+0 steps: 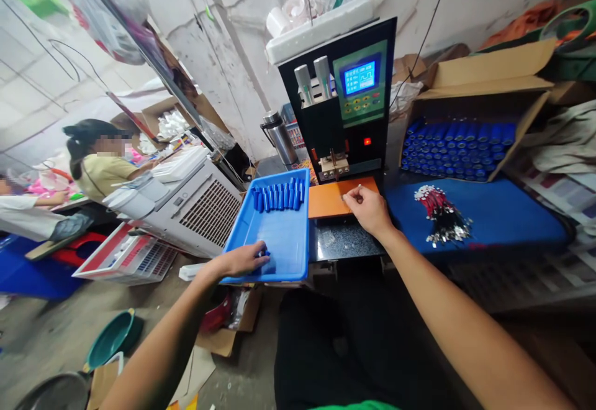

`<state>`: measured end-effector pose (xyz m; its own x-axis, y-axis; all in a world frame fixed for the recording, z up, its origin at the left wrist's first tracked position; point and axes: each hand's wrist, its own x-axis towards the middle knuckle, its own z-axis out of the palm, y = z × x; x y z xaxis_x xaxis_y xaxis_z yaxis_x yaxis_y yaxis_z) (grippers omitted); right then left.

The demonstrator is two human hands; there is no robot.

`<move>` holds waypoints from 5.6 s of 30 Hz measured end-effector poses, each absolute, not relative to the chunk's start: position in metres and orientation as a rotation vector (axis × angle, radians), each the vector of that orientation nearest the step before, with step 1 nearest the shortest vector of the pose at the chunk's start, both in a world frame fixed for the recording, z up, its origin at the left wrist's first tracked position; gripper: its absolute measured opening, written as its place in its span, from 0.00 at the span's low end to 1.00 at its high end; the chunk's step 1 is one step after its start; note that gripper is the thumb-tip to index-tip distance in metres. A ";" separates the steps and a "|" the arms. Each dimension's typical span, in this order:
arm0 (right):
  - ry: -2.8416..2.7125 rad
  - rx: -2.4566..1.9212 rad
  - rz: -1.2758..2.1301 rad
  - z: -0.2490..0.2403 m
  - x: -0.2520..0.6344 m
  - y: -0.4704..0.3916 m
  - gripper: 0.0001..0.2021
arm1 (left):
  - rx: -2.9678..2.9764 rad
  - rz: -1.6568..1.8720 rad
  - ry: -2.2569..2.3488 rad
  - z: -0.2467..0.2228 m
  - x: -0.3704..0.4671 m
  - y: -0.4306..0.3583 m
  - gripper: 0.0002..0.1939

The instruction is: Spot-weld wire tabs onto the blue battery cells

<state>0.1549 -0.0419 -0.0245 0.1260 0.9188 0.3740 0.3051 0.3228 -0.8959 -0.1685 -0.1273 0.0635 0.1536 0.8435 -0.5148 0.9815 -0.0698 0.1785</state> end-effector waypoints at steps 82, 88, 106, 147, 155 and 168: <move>-1.110 -0.900 0.962 0.000 0.133 0.005 0.11 | 1.827 1.294 1.167 0.015 0.007 -0.006 0.11; -1.107 -0.904 0.973 -0.002 0.132 0.006 0.12 | 1.809 1.304 1.182 0.015 0.007 -0.007 0.11; -1.137 -0.892 0.968 -0.007 0.136 0.009 0.11 | 1.813 1.283 1.200 0.012 0.007 -0.004 0.11; -1.027 -0.909 1.526 -0.003 0.147 -0.040 0.15 | 1.701 1.247 1.222 0.022 0.011 -0.011 0.15; -0.744 -0.784 1.520 0.007 0.161 -0.028 0.18 | 1.617 0.996 1.160 0.032 0.004 -0.015 0.13; -0.708 -0.798 1.448 0.003 0.163 -0.009 0.15 | 1.645 0.879 1.089 0.029 -0.001 -0.013 0.25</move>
